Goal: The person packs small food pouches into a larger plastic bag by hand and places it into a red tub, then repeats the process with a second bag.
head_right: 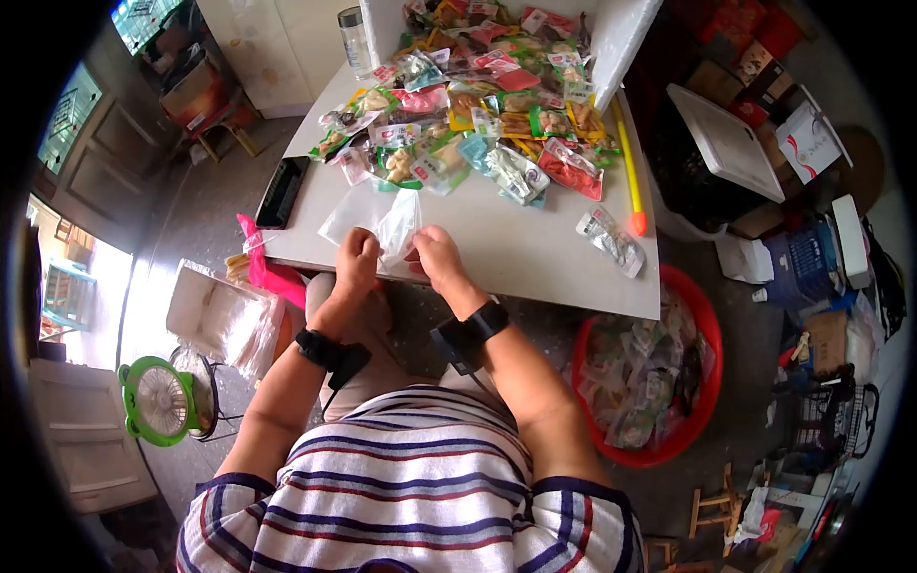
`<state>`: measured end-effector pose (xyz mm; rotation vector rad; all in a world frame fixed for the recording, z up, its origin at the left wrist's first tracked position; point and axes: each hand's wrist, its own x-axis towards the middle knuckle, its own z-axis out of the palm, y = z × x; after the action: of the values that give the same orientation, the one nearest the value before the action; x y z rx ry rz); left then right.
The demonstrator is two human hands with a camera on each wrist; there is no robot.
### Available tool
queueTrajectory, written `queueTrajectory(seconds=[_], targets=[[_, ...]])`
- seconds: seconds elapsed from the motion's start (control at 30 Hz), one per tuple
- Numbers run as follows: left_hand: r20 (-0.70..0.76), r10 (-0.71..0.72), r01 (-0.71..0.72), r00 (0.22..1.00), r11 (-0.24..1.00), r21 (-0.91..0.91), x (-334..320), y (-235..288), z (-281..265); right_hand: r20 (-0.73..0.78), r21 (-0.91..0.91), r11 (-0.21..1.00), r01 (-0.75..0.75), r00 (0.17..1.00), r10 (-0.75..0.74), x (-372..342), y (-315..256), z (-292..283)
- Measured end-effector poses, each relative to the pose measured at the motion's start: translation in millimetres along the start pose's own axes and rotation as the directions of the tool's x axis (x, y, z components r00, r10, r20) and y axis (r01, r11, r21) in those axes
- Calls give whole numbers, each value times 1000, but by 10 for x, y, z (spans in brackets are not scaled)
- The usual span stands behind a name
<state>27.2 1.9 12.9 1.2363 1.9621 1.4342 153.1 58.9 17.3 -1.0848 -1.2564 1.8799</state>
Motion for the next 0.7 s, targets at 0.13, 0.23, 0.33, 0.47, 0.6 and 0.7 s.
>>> queueTrajectory(seconds=[0.13,0.23,0.33,0.47,0.6,0.7], targets=[[101,119,-138,988,970,200,-66,34,75,77,-307,928,210,978,-196,128,104,-38],[154,44,-85,987,958,274,-100,84,131,174,-386,887,255,964,-202,197,113,-69],[128,128,-166,983,924,346,-48,-24,173,160,-575,773,269,963,-217,153,-137,-189],[165,155,-212,974,883,419,-31,18,198,-48,-906,343,248,745,-665,440,-328,-747],[197,235,-301,952,840,452,-18,-86,245,-251,-967,211,-142,681,-688,680,-604,-1370],[244,240,-332,940,811,482,-29,-101,251,-364,-931,212,-297,797,-483,726,-699,-1565]])
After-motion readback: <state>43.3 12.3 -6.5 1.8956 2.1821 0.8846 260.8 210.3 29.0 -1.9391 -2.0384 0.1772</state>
